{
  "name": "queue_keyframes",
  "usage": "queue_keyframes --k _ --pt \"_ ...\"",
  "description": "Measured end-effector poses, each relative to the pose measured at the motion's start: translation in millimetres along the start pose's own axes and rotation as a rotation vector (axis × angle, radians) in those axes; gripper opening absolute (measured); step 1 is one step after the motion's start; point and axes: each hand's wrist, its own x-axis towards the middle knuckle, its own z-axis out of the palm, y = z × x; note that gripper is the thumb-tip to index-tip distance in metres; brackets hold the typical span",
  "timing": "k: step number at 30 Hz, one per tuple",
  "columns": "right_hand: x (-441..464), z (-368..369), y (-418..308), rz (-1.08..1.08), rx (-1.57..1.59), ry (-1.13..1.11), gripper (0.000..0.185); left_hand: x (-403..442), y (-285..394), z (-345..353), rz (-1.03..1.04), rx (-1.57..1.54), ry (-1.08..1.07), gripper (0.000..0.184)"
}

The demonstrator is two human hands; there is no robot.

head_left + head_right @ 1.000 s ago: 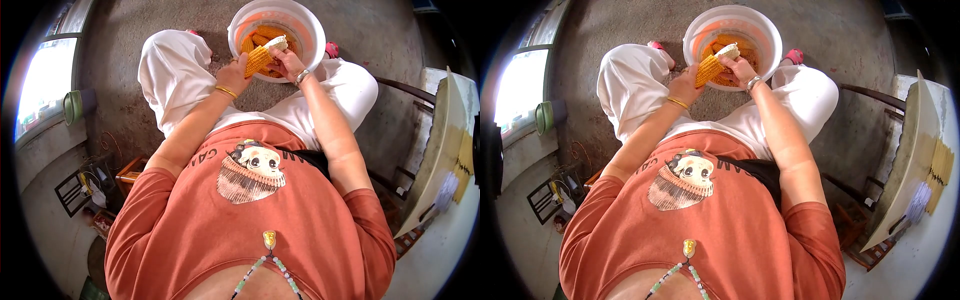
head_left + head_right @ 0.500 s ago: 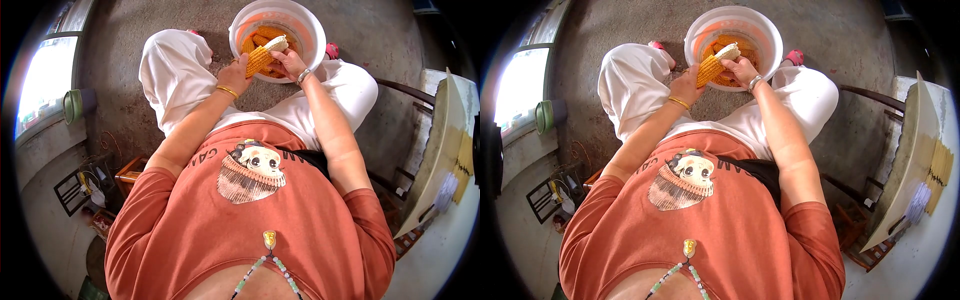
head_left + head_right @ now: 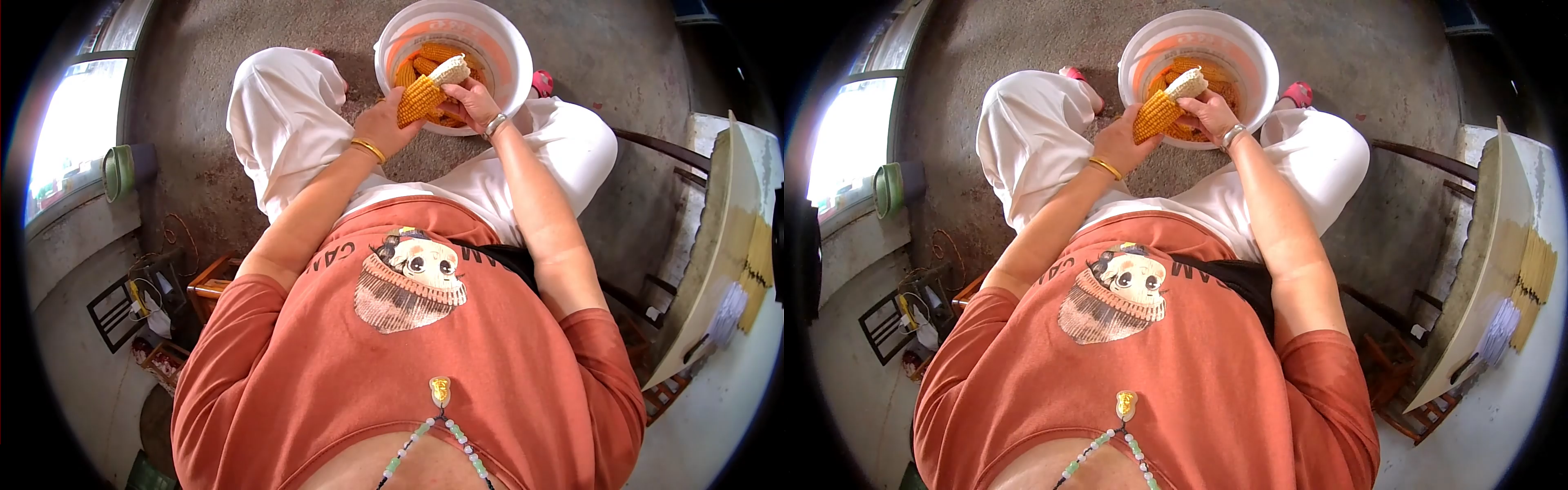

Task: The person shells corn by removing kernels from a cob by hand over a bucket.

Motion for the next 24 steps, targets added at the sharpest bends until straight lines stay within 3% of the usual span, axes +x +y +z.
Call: queue_keyframes --k 6,24 --pt "2.8 2.9 2.7 -0.018 -0.152 0.049 0.041 1.8 -1.2 3.9 0.017 0.022 0.011 0.058" --pt "1.0 3.8 1.4 0.089 0.067 -0.013 0.040 2.6 -6.3 9.4 -0.001 -0.029 0.030 0.054"
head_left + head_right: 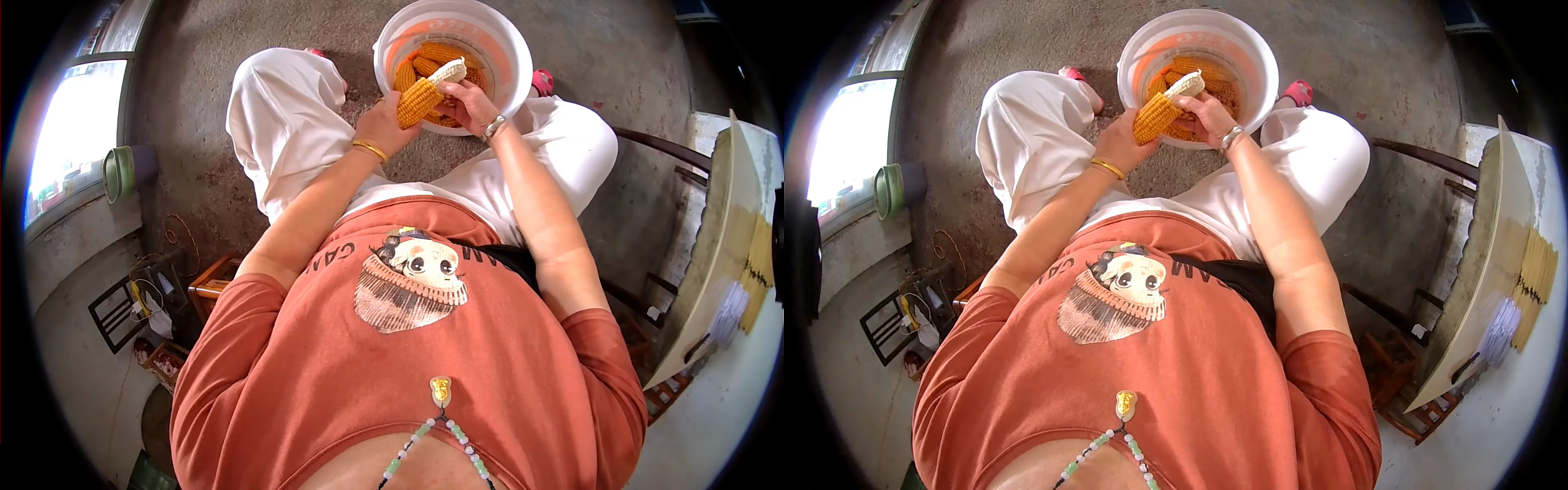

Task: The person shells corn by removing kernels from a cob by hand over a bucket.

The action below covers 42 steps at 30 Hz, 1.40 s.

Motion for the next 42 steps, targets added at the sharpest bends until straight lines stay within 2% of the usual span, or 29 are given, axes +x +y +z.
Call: queue_keyframes --k 6,12,21,24,29,33,42 --pt "0.8 2.6 2.9 0.001 -0.081 0.017 0.047 -1.5 -0.5 5.4 0.008 0.062 0.023 0.051" --pt "-4.8 5.7 -3.6 -0.010 -0.052 -0.034 0.038 -0.7 0.0 4.1 -0.051 0.029 -0.033 0.053" --pt "0.1 -0.2 -0.2 0.013 -0.089 0.038 0.030 2.2 -0.5 1.7 -0.069 -0.023 -0.050 0.052" --pt "-0.5 -2.4 -2.5 0.031 0.021 -0.038 0.035 0.3 -0.7 0.7 -0.052 0.004 -0.025 0.051" --pt "0.4 1.6 -0.9 0.038 -0.048 0.055 0.041 -3.0 2.8 1.6 -0.003 0.174 0.048 0.049" --pt "1.1 4.7 3.2 -0.042 -0.134 0.083 0.047 -2.5 8.2 0.4 -0.011 0.245 0.008 0.048" --pt "4.6 -1.5 -0.2 -0.015 -0.113 0.020 0.041 -1.4 6.2 0.9 -0.069 0.170 -0.020 0.047"
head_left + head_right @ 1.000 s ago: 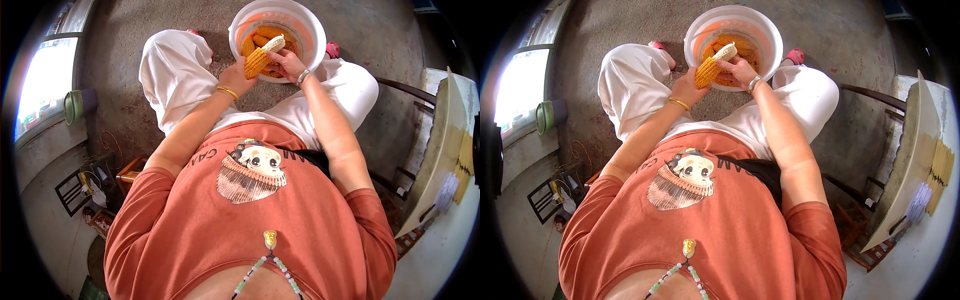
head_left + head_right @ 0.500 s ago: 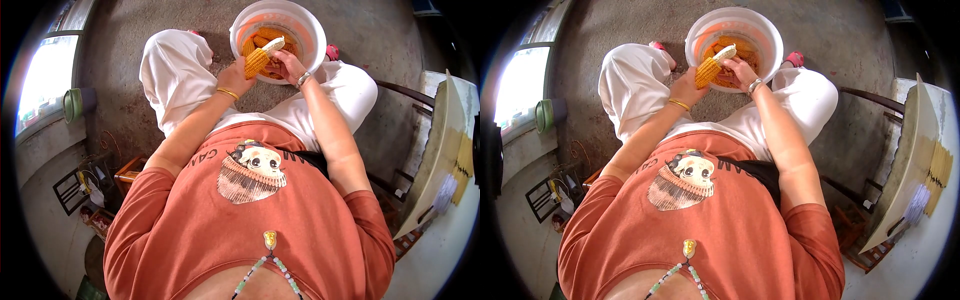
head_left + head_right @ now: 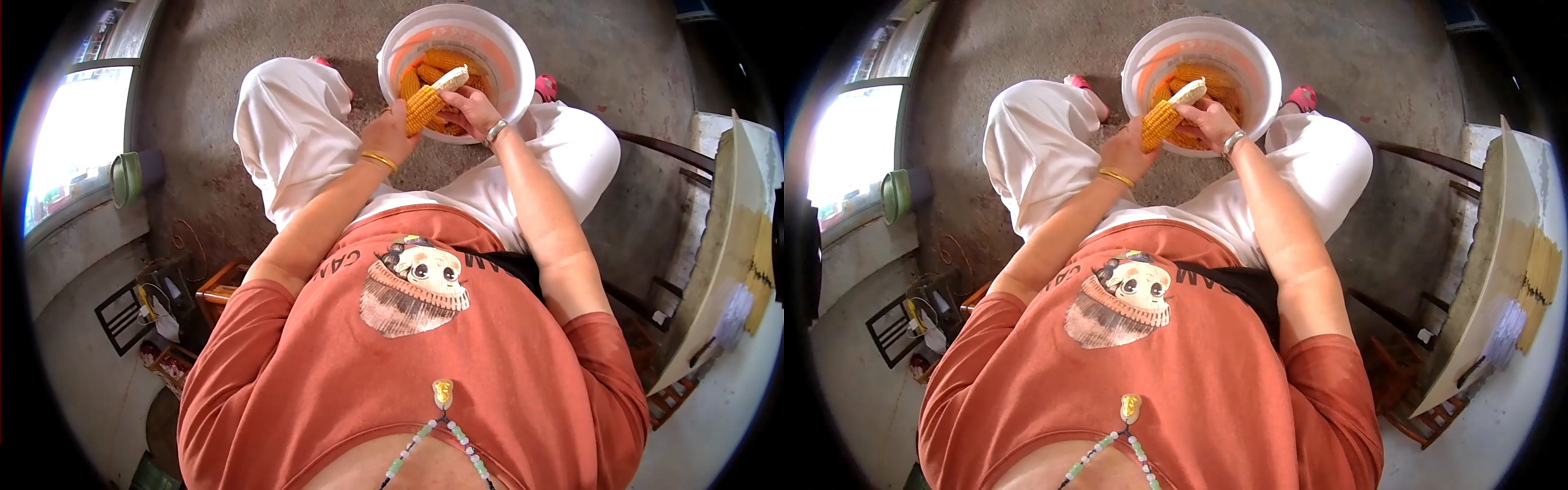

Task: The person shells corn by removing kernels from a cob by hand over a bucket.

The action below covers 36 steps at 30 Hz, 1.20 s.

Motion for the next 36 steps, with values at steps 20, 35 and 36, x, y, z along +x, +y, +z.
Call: queue_keyframes --k 20,35,36 --pt "5.8 1.6 8.8 -0.046 0.081 0.083 0.034 -9.6 8.3 -9.5 -0.010 -0.160 0.017 0.055" --pt "-2.7 8.9 3.3 -0.028 0.072 0.129 0.039 -3.0 5.1 8.5 0.036 -0.345 0.091 0.052" --pt "-4.5 8.6 0.8 -0.013 0.082 0.110 0.040 -3.7 4.0 7.7 0.041 -0.335 0.076 0.054"
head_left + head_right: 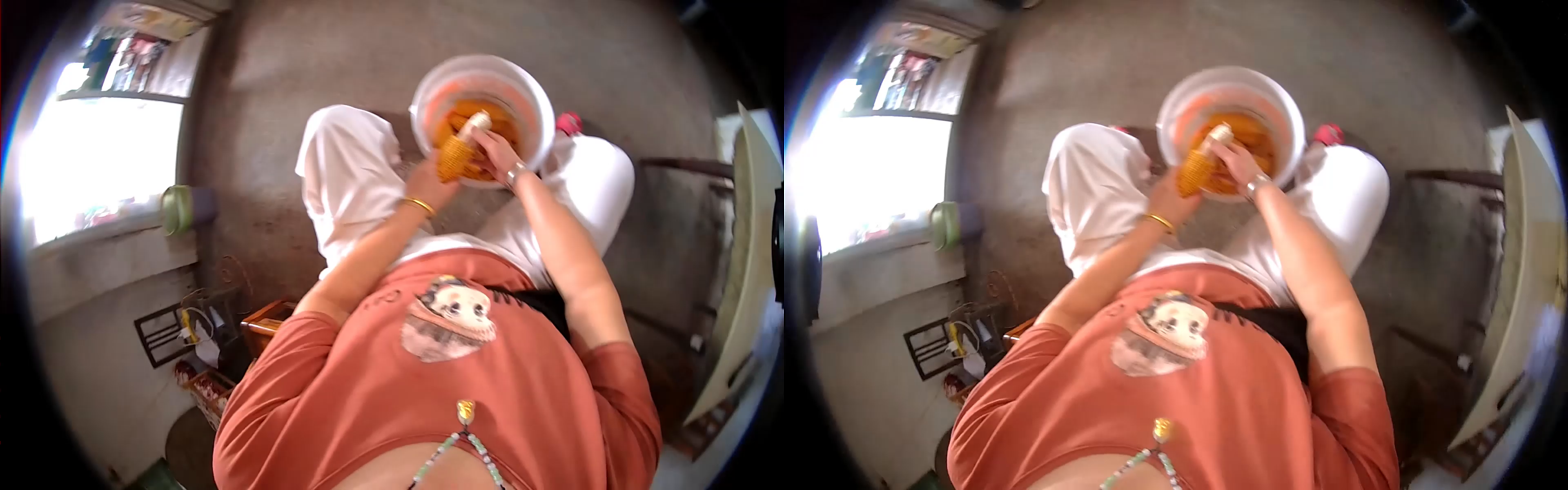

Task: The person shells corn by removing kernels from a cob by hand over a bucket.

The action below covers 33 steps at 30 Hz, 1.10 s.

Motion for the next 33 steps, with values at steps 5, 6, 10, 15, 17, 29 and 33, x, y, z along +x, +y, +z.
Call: queue_keyframes --k 5,6,10,15,17,29,33 --pt "-1.7 7.8 -8.6 -0.084 -0.185 0.065 0.050 -1.0 10.4 -10.5 -0.073 0.021 -0.026 0.055" --pt "-2.2 8.5 -8.1 -0.084 -0.218 0.090 0.052 -0.7 8.2 -11.4 -0.065 0.017 -0.023 0.055" --pt "-0.8 7.3 -11.5 -0.022 -0.357 0.004 0.060 -0.2 2.9 -11.9 -0.038 0.049 -0.005 0.052" --pt "-0.5 10.3 -2.5 -0.045 -0.299 -0.045 0.055 1.9 2.6 -7.8 -0.039 0.065 0.002 0.053" --pt "1.2 8.7 -0.8 -0.077 -0.285 -0.062 0.055 2.9 3.0 -7.4 -0.070 0.068 -0.017 0.054" --pt "11.1 -0.2 -10.4 -0.050 -0.256 -0.185 0.048 5.9 -1.5 -6.0 -0.050 0.019 -0.034 0.050" --pt "10.5 -0.9 -17.6 -0.027 -0.253 -0.213 0.042 6.4 -4.4 -3.1 -0.053 -0.018 -0.010 0.048"
